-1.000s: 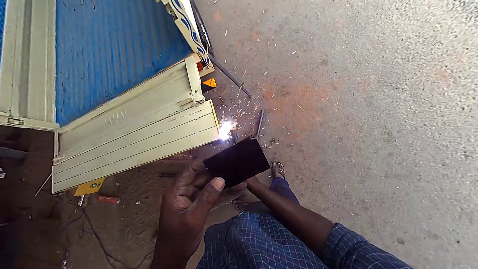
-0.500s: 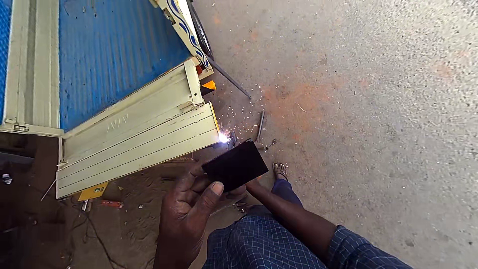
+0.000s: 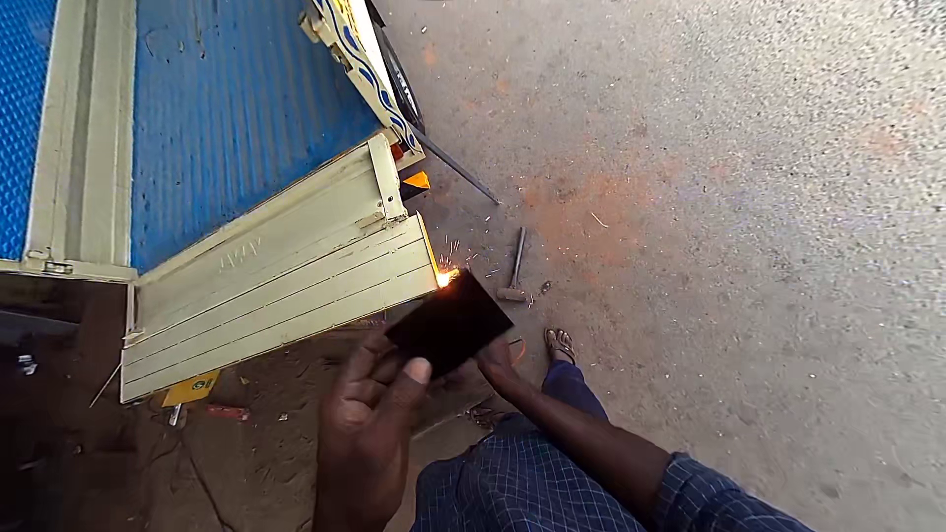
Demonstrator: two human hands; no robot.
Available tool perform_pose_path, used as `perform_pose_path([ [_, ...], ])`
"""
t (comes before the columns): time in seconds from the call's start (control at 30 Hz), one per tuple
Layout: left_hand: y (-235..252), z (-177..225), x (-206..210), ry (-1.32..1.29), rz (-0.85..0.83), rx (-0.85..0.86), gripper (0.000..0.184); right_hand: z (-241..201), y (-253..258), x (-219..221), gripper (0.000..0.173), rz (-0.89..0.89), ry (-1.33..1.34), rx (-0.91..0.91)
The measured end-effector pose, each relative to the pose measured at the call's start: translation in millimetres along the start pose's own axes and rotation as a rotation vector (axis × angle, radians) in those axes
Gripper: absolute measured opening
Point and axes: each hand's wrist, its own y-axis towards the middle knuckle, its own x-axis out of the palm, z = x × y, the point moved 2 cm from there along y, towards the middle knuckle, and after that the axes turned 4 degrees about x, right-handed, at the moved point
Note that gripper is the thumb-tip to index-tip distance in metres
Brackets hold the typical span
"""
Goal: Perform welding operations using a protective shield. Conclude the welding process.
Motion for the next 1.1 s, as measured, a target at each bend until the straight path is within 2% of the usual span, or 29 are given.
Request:
perform_pose_path([
  [0.1, 3.7, 5.2, -9.8, -0.11, 0.117, 0.034, 0.034, 6.3, 12.4, 6.2, 0.059, 0.06, 0.036, -0.051],
  [0.2, 7.3, 8.4, -14.4, -0.177, 0.21, 0.069, 0.033, 10.2, 19.4, 9.1, 0.059, 0.071, 0.05, -0.054],
  [0.37, 9.2, 10.1, -9.3, -0.215, 0.22, 0.077, 0.033, 10.2, 24.0, 11.8, 0.057, 0.06, 0.053, -0.048],
  [0.53, 9.4, 6.7, -2.4, -0.164, 0.116, 0.061, 0.036, 7.7, 24.6, 14.1, 0.056, 0.043, 0.06, -0.059],
  [0.67, 7.5, 3.2, -0.1, -0.006, -0.022, 0.036, 0.037, 3.4, 19.7, 13.6, 0.05, 0.059, -0.025, -0.07],
  [0.8, 5.3, -0.5, 2.9, 0.113, -0.141, 0.041, 0.036, 7.6, 15.1, 13.8, 0.055, 0.063, -0.012, -0.053],
  [0.93, 3.3, -4.3, 3.9, 0.152, -0.184, 0.04, 0.034, 15.3, 12.8, 17.3, 0.052, 0.094, -0.036, -0.108],
  [0.97, 3.0, -4.7, 3.8, 0.156, -0.184, 0.039, 0.034, 5.9, 6.1, 13.0, 0.051, 0.122, -0.06, -0.11],
  [1.0, 2.6, -4.5, 3.6, 0.163, -0.18, 0.04, 0.035, -21.6, -8.6, -3.2, 0.049, 0.077, -0.103, -0.034],
  [1.03, 2.3, -4.0, 3.6, 0.17, -0.174, 0.04, 0.035, -70.0, -25.6, -35.7, 0.051, -0.191, -0.109, 0.225],
  [1.07, 1.9, -3.6, 3.4, 0.177, -0.164, 0.04, 0.035, -95.6, -38.3, -54.1, 0.052, -0.245, -0.068, 0.276],
  [1.1, 1.3, -3.4, 2.7, 0.198, -0.146, 0.038, 0.035, -100.7, -48.5, -62.5, 0.052, -0.216, -0.038, 0.172],
])
